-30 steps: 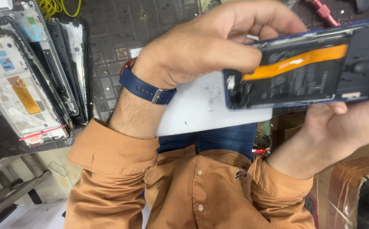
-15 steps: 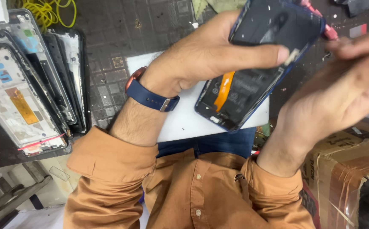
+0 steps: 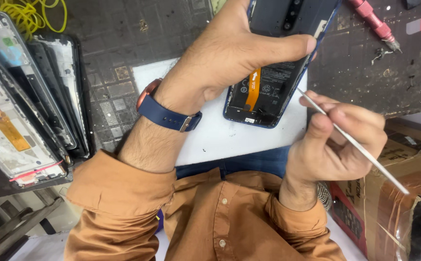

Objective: The person uses a metal prying tool to carefully separate the back cover from the frame of a disassembled smartphone. They work along the edges and corners to release the clips holding the cover in place.

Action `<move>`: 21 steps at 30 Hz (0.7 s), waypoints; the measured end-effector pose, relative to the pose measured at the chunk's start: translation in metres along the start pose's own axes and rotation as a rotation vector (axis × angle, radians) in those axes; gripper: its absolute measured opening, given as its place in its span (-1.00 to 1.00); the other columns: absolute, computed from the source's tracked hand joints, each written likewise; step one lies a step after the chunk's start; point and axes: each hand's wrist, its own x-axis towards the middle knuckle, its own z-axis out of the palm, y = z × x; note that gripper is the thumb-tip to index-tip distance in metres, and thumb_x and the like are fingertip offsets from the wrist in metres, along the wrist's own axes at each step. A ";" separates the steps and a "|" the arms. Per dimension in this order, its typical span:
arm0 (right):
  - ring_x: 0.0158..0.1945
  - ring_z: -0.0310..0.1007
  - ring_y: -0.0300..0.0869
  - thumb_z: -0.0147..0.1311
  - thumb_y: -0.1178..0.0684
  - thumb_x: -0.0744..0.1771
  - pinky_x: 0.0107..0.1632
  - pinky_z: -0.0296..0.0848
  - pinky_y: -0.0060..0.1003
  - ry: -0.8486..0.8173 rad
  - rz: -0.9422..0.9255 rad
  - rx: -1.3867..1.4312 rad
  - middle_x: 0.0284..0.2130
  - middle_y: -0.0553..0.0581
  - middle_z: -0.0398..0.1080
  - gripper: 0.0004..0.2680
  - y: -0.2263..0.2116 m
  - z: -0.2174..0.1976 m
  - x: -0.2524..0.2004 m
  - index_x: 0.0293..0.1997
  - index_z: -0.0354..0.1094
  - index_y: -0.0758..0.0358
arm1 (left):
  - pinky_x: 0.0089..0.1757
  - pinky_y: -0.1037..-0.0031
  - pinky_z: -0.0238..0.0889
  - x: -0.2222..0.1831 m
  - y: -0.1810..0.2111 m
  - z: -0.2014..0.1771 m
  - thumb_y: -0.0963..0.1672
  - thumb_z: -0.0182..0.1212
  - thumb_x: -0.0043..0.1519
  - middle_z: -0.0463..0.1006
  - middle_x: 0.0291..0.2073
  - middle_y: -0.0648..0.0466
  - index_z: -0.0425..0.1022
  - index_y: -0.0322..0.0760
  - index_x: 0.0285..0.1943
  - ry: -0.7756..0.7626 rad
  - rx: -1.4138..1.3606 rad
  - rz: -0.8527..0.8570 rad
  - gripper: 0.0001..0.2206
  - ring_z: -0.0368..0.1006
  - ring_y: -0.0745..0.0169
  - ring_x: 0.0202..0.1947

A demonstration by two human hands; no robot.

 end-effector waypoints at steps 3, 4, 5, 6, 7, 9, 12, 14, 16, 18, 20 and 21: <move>-0.17 0.60 -0.12 0.23 0.18 0.43 -0.05 0.67 -0.18 0.033 -0.022 0.006 -0.13 0.18 0.35 -0.80 0.001 0.010 0.001 -0.07 0.16 0.37 | -0.07 0.49 0.63 -0.001 0.005 -0.001 -0.18 0.45 0.22 0.69 -0.15 0.04 0.52 -0.42 0.10 -0.034 0.034 -0.007 -0.68 0.68 0.33 -0.15; -0.17 0.60 -0.11 0.22 0.18 0.43 -0.05 0.67 -0.19 0.022 -0.010 -0.042 -0.12 0.19 0.33 -0.80 -0.001 0.010 0.002 -0.08 0.16 0.38 | -0.11 0.49 0.62 -0.002 0.006 0.000 -0.18 0.45 0.19 0.68 -0.17 0.05 0.50 -0.41 0.10 -0.033 0.035 -0.019 -0.66 0.67 0.35 -0.17; -0.15 0.60 -0.11 0.22 0.17 0.44 -0.03 0.67 -0.18 0.014 0.002 -0.065 -0.12 0.20 0.33 -0.79 -0.001 0.011 0.002 -0.08 0.15 0.38 | -0.14 0.50 0.62 -0.002 0.006 0.000 -0.17 0.44 0.16 0.67 -0.18 0.07 0.48 -0.40 0.10 -0.032 0.036 -0.031 -0.64 0.66 0.36 -0.20; -0.13 0.59 -0.10 0.21 0.17 0.45 0.00 0.67 -0.18 0.003 0.018 -0.087 -0.11 0.21 0.33 -0.79 -0.002 0.011 0.001 -0.08 0.13 0.38 | -0.17 0.50 0.62 -0.003 0.006 0.000 -0.17 0.44 0.14 0.66 -0.20 0.08 0.46 -0.39 0.10 -0.027 0.035 -0.046 -0.62 0.65 0.37 -0.22; -0.11 0.59 -0.11 0.20 0.17 0.46 0.04 0.67 -0.17 -0.006 0.034 -0.083 -0.11 0.21 0.33 -0.78 -0.003 0.011 0.000 -0.06 0.12 0.38 | -0.15 0.49 0.62 -0.004 0.005 0.001 -0.18 0.45 0.16 0.66 -0.17 0.07 0.46 -0.40 0.12 -0.033 0.045 -0.019 -0.62 0.65 0.36 -0.19; -0.08 0.59 -0.11 0.19 0.15 0.47 0.08 0.69 -0.17 -0.013 0.048 -0.080 -0.09 0.22 0.34 -0.77 -0.003 0.012 -0.001 -0.05 0.09 0.37 | -0.09 0.48 0.61 -0.003 0.006 0.000 -0.19 0.46 0.21 0.65 -0.12 0.06 0.45 -0.42 0.16 -0.043 0.071 0.043 -0.62 0.65 0.35 -0.13; -0.07 0.60 -0.10 0.16 0.14 0.47 0.08 0.73 -0.20 -0.012 0.050 -0.095 -0.05 0.23 0.32 -0.77 -0.003 0.014 -0.002 -0.07 0.06 0.38 | -0.10 0.50 0.60 -0.002 0.005 0.001 -0.18 0.47 0.22 0.65 -0.12 0.06 0.45 -0.41 0.17 -0.054 0.075 0.058 -0.61 0.63 0.36 -0.12; -0.06 0.59 -0.11 0.15 0.14 0.47 0.08 0.72 -0.20 -0.003 0.048 -0.102 -0.05 0.23 0.32 -0.77 -0.003 0.015 -0.002 -0.07 0.05 0.38 | -0.10 0.49 0.60 -0.002 0.006 0.000 -0.18 0.46 0.22 0.65 -0.12 0.06 0.46 -0.40 0.16 -0.058 0.101 0.066 -0.63 0.64 0.36 -0.12; -0.07 0.59 -0.11 0.15 0.13 0.46 0.05 0.68 -0.21 0.015 0.048 -0.085 -0.06 0.23 0.31 -0.77 -0.002 0.017 -0.002 -0.08 0.05 0.38 | -0.12 0.50 0.59 -0.003 0.007 0.000 -0.17 0.45 0.20 0.66 -0.16 0.07 0.49 -0.39 0.11 -0.061 0.106 0.033 -0.66 0.65 0.37 -0.16; -0.06 0.60 -0.10 0.14 0.15 0.45 0.04 0.65 -0.21 0.013 0.044 -0.074 -0.06 0.23 0.31 -0.77 -0.002 0.017 -0.001 -0.08 0.04 0.38 | -0.17 0.53 0.58 -0.003 0.008 0.000 -0.16 0.42 0.16 0.66 -0.22 0.11 0.53 -0.37 0.03 -0.064 0.087 -0.045 -0.70 0.64 0.40 -0.23; -0.04 0.60 -0.06 0.14 0.17 0.47 0.07 0.65 -0.19 -0.016 0.038 -0.092 -0.04 0.23 0.31 -0.78 -0.002 0.016 -0.002 -0.07 0.05 0.39 | -0.13 0.51 0.59 -0.003 0.008 0.001 -0.16 0.44 0.22 0.66 -0.18 0.10 0.55 -0.37 0.06 -0.066 0.122 0.007 -0.72 0.65 0.38 -0.18; -0.03 0.60 -0.05 0.14 0.19 0.47 0.09 0.65 -0.18 -0.030 0.036 -0.108 -0.03 0.24 0.30 -0.79 -0.002 0.014 -0.003 -0.06 0.06 0.39 | -0.10 0.50 0.59 -0.003 0.007 0.001 -0.16 0.45 0.26 0.66 -0.16 0.10 0.55 -0.38 0.08 -0.067 0.139 0.032 -0.73 0.65 0.38 -0.16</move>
